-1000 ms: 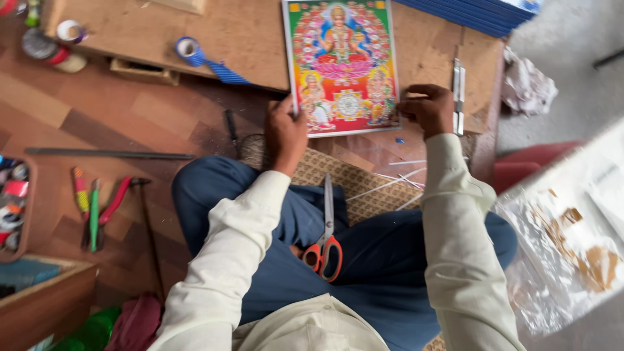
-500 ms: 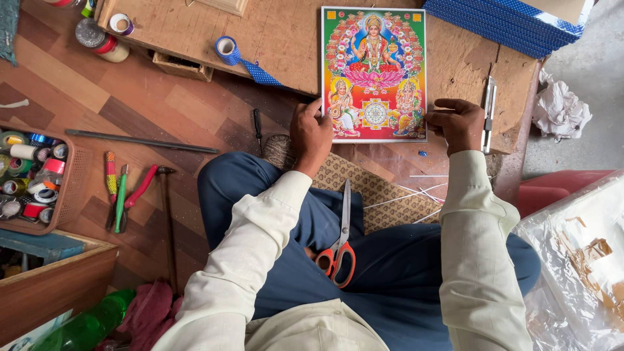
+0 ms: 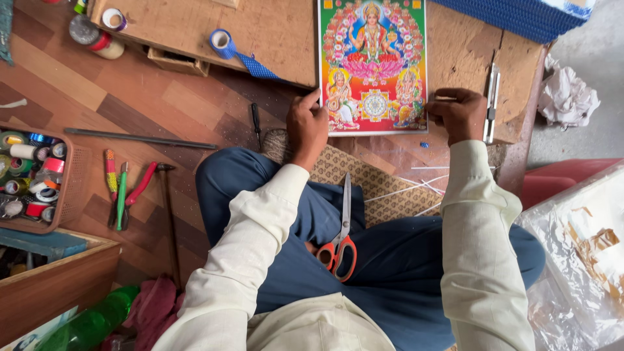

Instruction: The person assembles a decorative card by placing a printed image onto a cardboard backing, covering it with a clear plastic sheet, and securing the edges with blue patterned tape. They use scissors to trim the plastic and tape, and a utility knife to cut the tape precisely.

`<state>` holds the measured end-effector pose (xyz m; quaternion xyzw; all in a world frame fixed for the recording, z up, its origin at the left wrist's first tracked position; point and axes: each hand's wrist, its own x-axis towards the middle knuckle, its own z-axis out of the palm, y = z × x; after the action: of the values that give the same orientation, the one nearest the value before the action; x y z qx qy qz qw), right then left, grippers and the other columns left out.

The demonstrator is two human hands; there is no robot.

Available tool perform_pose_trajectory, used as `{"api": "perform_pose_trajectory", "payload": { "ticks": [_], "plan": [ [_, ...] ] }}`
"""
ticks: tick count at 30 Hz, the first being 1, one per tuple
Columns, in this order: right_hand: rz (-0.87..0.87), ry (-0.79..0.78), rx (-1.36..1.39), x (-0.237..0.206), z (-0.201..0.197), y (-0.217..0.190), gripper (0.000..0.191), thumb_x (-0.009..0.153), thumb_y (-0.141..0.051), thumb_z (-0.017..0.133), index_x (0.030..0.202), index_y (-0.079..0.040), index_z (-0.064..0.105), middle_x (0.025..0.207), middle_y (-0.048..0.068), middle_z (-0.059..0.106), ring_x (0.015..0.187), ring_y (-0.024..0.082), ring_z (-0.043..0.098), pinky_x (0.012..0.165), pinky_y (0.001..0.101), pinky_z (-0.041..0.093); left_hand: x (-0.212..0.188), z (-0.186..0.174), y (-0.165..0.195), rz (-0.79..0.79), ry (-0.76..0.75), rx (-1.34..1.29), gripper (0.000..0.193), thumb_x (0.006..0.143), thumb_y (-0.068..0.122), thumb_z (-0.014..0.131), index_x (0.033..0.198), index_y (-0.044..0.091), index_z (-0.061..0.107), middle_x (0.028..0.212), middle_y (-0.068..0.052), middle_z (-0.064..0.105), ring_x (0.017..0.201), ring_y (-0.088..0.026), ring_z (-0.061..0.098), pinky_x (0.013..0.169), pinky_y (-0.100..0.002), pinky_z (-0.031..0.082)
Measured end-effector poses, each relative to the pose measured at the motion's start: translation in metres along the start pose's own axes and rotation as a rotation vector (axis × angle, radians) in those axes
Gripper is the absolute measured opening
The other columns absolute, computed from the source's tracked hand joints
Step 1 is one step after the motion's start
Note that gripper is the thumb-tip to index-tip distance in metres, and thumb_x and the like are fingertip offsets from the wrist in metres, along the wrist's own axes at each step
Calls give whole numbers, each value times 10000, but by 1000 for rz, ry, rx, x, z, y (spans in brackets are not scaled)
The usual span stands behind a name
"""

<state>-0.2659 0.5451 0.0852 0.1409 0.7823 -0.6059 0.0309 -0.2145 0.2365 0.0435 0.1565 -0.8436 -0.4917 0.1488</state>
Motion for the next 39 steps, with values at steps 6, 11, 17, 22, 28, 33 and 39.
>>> {"api": "perform_pose_trajectory", "payload": {
  "ticks": [6, 11, 17, 22, 28, 33, 39],
  "plan": [
    [-27, -19, 14, 2, -1, 3, 280, 831, 61, 775, 1099, 112, 711, 878, 174, 765, 652, 167, 731, 509, 250, 527, 5, -3, -5, -77, -34, -172, 400, 783, 14, 784, 1181, 47, 760, 941, -76, 717, 834, -182, 705, 739, -326, 585],
    [-23, -10, 26, 1, -2, 5, 280, 830, 63, 779, 1095, 118, 707, 880, 174, 762, 658, 164, 733, 516, 249, 533, 5, -3, -5, -58, -33, -209, 408, 766, -8, 791, 1171, 36, 765, 908, -84, 737, 820, -176, 711, 734, -320, 583],
    [-14, -13, 51, 3, -4, 8, 286, 828, 57, 791, 1094, 111, 702, 863, 166, 761, 649, 161, 727, 513, 249, 534, 5, 0, -9, 22, -3, -208, 418, 759, -34, 800, 1172, 14, 757, 914, -92, 745, 806, -170, 720, 718, -307, 588],
    [-9, -13, 42, 5, -4, 10, 278, 821, 62, 793, 1081, 110, 706, 865, 163, 758, 646, 158, 722, 509, 248, 523, 6, 3, -10, -160, -58, -390, 409, 794, -46, 757, 1201, -9, 728, 931, -85, 787, 786, -116, 716, 687, -255, 588],
    [32, 11, 39, -2, 4, 10, 291, 785, 33, 806, 1062, 79, 732, 843, 129, 759, 635, 150, 707, 515, 251, 532, 17, -3, -11, -53, -28, -362, 397, 776, -79, 730, 1167, -20, 763, 937, -105, 794, 805, -143, 716, 738, -283, 573],
    [43, 71, 17, -14, 15, 7, 279, 752, 23, 822, 1018, 68, 750, 824, 118, 756, 631, 154, 718, 503, 260, 531, 19, -9, -10, -86, -4, -247, 391, 764, -54, 736, 1150, 1, 768, 1022, -117, 746, 867, -174, 726, 770, -311, 588],
    [23, 104, 20, -23, 18, -1, 267, 758, 0, 829, 1002, 61, 739, 814, 105, 765, 640, 141, 727, 514, 252, 551, 20, -9, -5, -121, -11, -243, 394, 769, -52, 728, 1160, -14, 754, 1015, -114, 757, 881, -178, 732, 776, -307, 587]
  ]
}}
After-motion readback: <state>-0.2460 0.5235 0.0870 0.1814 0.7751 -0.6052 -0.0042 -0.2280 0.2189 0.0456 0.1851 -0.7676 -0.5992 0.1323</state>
